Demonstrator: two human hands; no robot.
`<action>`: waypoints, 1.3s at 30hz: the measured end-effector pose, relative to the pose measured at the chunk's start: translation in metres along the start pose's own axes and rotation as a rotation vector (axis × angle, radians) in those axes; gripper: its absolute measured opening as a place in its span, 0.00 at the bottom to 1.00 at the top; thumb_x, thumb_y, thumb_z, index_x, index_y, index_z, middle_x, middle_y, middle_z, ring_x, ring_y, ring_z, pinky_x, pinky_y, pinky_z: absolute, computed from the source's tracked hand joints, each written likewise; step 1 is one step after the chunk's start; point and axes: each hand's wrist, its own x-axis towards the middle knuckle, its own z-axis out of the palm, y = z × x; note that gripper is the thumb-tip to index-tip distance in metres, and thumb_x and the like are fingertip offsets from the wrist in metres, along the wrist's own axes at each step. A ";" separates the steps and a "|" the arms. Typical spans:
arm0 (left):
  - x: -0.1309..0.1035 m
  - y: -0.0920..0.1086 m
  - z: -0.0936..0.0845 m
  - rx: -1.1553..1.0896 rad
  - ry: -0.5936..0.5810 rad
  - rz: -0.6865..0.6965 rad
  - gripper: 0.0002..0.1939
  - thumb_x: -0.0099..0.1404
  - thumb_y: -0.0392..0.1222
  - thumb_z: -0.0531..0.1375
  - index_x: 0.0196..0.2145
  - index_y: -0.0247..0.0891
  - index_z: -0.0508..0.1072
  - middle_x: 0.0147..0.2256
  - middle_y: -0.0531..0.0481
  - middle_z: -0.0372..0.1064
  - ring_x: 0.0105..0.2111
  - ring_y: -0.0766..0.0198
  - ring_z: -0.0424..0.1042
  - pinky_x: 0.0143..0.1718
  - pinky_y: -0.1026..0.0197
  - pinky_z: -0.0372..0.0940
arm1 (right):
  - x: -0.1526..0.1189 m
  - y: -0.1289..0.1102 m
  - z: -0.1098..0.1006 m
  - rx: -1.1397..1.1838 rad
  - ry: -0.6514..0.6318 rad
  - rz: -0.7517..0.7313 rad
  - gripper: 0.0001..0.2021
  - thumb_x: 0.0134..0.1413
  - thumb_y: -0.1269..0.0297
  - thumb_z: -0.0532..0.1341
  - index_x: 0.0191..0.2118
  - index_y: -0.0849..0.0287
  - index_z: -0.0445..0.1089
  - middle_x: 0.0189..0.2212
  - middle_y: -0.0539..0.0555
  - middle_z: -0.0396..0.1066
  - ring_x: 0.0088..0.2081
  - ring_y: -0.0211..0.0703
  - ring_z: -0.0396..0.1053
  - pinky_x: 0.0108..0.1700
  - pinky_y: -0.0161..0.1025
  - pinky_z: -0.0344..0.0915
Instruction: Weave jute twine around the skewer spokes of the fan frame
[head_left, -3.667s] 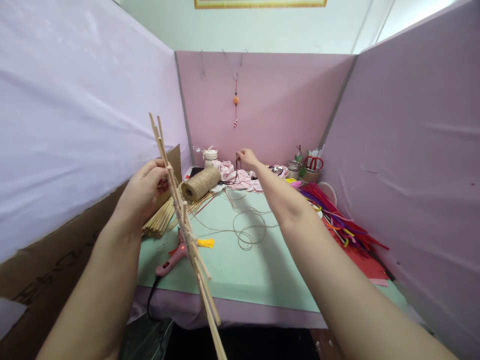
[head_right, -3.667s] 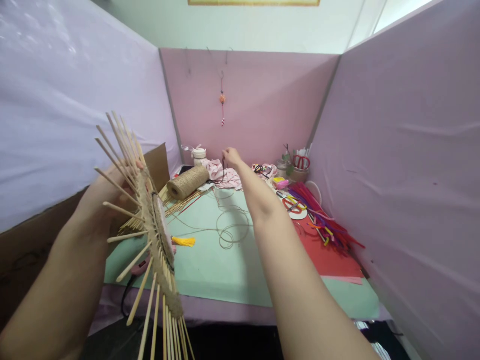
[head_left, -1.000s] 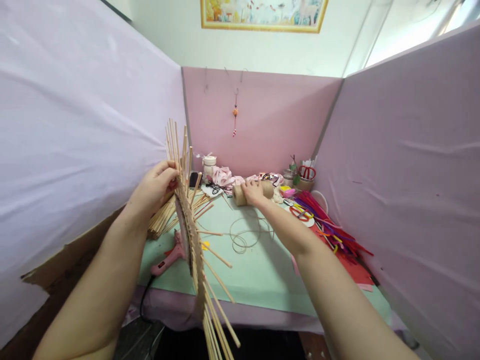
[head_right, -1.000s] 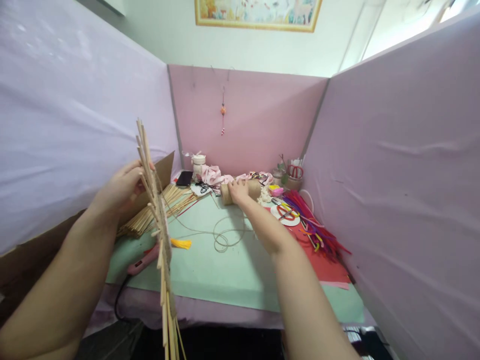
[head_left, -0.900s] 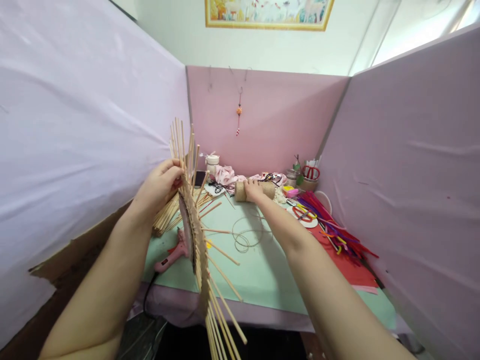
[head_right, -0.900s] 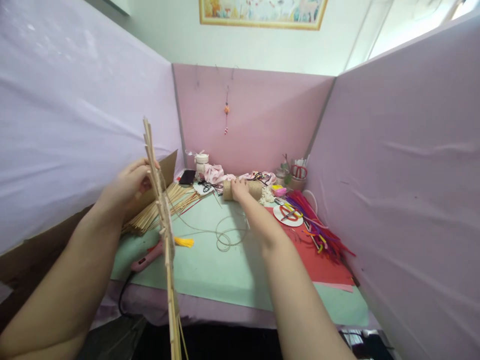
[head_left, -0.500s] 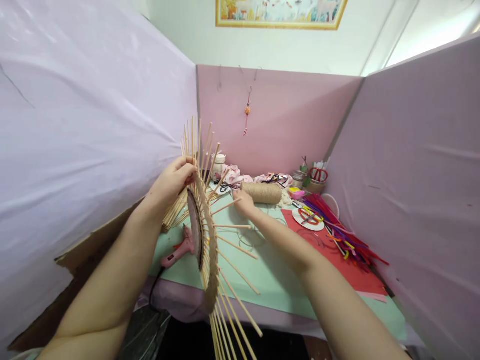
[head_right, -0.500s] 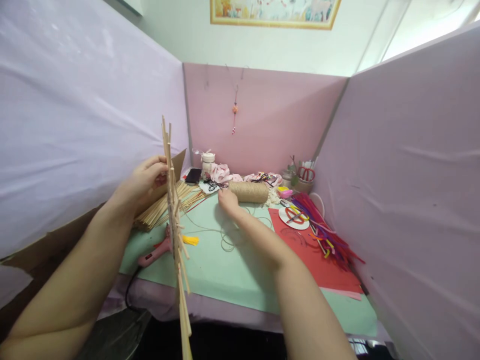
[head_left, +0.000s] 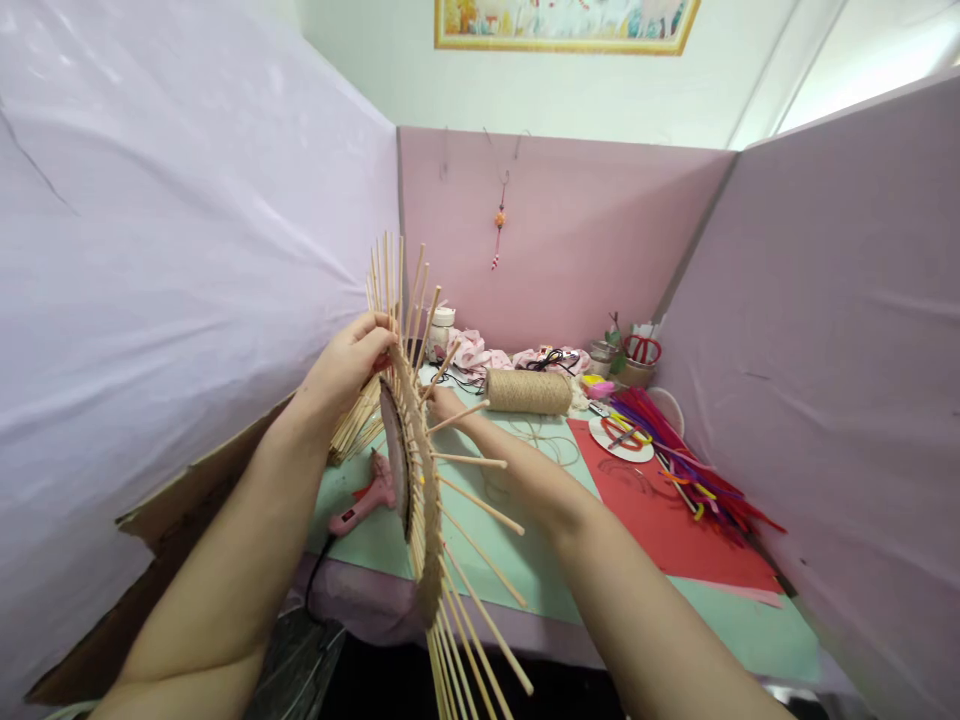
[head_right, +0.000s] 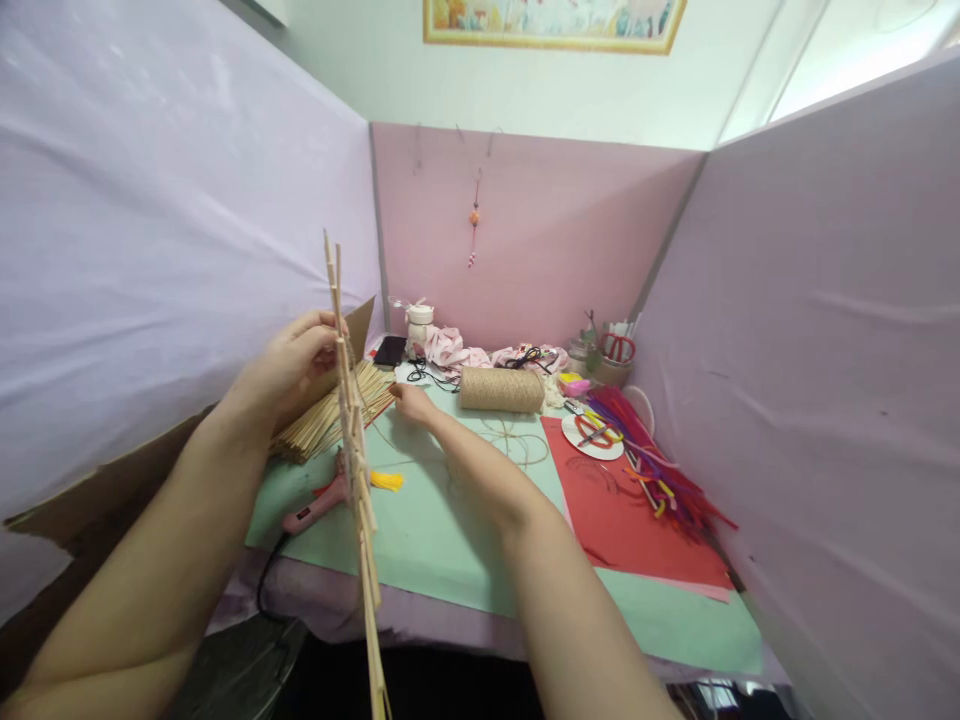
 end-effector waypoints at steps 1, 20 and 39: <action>0.001 -0.001 0.000 -0.001 0.000 -0.002 0.05 0.51 0.38 0.57 0.28 0.38 0.66 0.23 0.57 0.58 0.23 0.71 0.59 0.25 0.68 0.55 | -0.008 0.006 -0.006 -0.004 0.015 -0.001 0.12 0.60 0.73 0.55 0.46 0.62 0.72 0.47 0.56 0.73 0.47 0.43 0.70 0.52 0.41 0.65; 0.023 -0.009 0.040 0.359 -0.080 0.118 0.05 0.56 0.42 0.56 0.29 0.38 0.67 0.24 0.56 0.61 0.25 0.67 0.62 0.28 0.64 0.56 | -0.117 -0.011 -0.101 0.961 0.143 -0.129 0.13 0.55 0.54 0.62 0.40 0.56 0.74 0.40 0.53 0.74 0.42 0.40 0.72 0.47 0.42 0.68; 0.028 -0.013 0.033 0.238 -0.186 0.038 0.10 0.56 0.45 0.61 0.34 0.38 0.69 0.25 0.54 0.68 0.25 0.67 0.68 0.26 0.65 0.61 | -0.037 -0.059 -0.098 1.194 0.119 -0.090 0.18 0.42 0.55 0.71 0.38 0.55 0.69 0.28 0.48 0.72 0.33 0.40 0.70 0.36 0.38 0.68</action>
